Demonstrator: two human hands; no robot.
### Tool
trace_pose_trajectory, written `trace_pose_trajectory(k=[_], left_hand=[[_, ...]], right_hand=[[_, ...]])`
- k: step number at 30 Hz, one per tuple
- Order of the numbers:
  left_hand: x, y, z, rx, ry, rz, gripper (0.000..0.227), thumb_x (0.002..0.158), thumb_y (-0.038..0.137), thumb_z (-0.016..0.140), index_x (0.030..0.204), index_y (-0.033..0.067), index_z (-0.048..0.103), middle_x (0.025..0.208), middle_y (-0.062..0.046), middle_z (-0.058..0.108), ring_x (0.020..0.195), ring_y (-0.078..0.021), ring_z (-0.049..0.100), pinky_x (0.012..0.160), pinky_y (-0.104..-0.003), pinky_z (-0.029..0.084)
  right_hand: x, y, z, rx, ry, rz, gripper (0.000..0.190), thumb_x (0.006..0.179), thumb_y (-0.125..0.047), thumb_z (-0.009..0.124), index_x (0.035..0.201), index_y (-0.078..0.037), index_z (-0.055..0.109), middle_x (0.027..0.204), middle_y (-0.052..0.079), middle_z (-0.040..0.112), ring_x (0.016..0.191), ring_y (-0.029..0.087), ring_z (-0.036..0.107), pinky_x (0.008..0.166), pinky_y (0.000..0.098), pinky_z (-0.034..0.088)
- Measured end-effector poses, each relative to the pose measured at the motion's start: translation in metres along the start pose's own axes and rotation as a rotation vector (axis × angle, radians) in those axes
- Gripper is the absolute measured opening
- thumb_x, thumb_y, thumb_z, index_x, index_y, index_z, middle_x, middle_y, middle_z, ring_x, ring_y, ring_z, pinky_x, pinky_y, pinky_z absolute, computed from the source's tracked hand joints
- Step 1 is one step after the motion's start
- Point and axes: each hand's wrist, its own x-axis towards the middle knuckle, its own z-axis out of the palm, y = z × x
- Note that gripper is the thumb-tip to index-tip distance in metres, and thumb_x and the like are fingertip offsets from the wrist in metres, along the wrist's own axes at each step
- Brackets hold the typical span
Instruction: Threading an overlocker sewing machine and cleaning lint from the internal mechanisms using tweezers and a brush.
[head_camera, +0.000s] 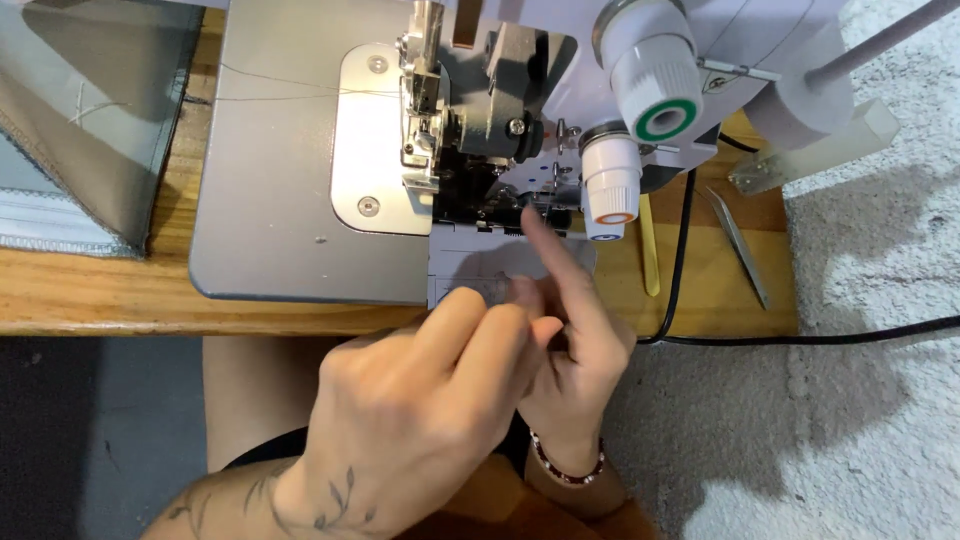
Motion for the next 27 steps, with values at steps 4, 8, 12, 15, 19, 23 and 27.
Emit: trace_pose_trajectory(k=[4,8,12,15,19,23,27], left_hand=[[-0.004,-0.002,0.015,-0.197,-0.068,-0.155,0.021,0.105,0.031,0.056,0.088,0.0194,0.056,0.075,0.003,0.052,0.048,-0.0204,0.051,0.038,-0.034,0.039],[-0.010,-0.004,0.036,-0.415,0.016,-0.175,0.009,0.099,0.013,0.067,0.094,0.0095,0.061,0.086,-0.005,0.062,0.060,-0.0261,0.057,0.051,-0.034,0.045],[-0.013,0.003,0.044,-0.469,0.021,-0.175,0.017,0.099,0.006,0.060,0.083,0.0080,0.056,0.080,-0.005,0.052,0.061,-0.0241,0.050,0.046,-0.035,0.041],[-0.016,0.004,0.046,-0.482,0.042,-0.136,0.010,0.100,0.005,0.059,0.091,0.0031,0.058,0.087,-0.008,0.052,0.073,-0.0260,0.052,0.055,-0.035,0.046],[-0.018,0.003,0.045,-0.482,0.061,-0.117,0.006,0.099,0.006,0.066,0.095,0.0030,0.063,0.097,-0.011,0.055,0.079,-0.0281,0.055,0.059,-0.037,0.047],[-0.018,0.001,0.039,-0.500,0.074,-0.097,0.006,0.097,0.007,0.069,0.102,0.0036,0.066,0.103,-0.014,0.060,0.085,-0.0314,0.062,0.068,-0.041,0.048],[-0.020,0.003,0.025,-0.767,0.035,-0.160,0.007,0.095,0.007,0.068,0.100,0.0033,0.066,0.103,-0.011,0.067,0.093,-0.0256,0.066,0.083,-0.035,0.048]], right_hand=[[-0.006,0.008,-0.003,-0.027,0.114,0.049,0.035,0.103,-0.028,0.049,0.119,-0.004,0.069,0.085,0.002,0.071,0.054,0.006,0.044,0.053,0.0224,0.038],[-0.009,0.013,-0.001,0.077,0.231,0.061,0.030,0.099,-0.024,0.055,0.109,0.002,0.067,0.096,0.016,0.075,0.080,0.019,0.073,0.068,0.0254,0.060],[-0.004,0.011,0.001,0.105,0.226,0.029,0.021,0.094,-0.017,0.067,0.105,0.002,0.068,0.097,0.015,0.075,0.089,0.021,0.076,0.080,0.0274,0.064],[-0.003,0.012,0.002,0.118,0.254,0.057,0.011,0.090,-0.005,0.072,0.096,0.004,0.069,0.090,0.018,0.074,0.081,0.021,0.076,0.071,0.0262,0.063],[0.000,0.019,0.000,0.065,0.288,0.038,0.009,0.091,-0.003,0.076,0.096,0.002,0.071,0.087,0.011,0.073,0.071,0.013,0.066,0.063,0.0233,0.054],[-0.001,0.023,-0.001,0.113,0.281,0.027,0.010,0.092,-0.003,0.074,0.099,0.003,0.069,0.092,0.013,0.073,0.081,0.017,0.070,0.072,0.0257,0.060],[-0.006,0.024,-0.004,0.154,0.264,0.040,0.013,0.093,-0.005,0.073,0.100,0.003,0.069,0.092,0.014,0.073,0.082,0.018,0.072,0.074,0.0251,0.061]])
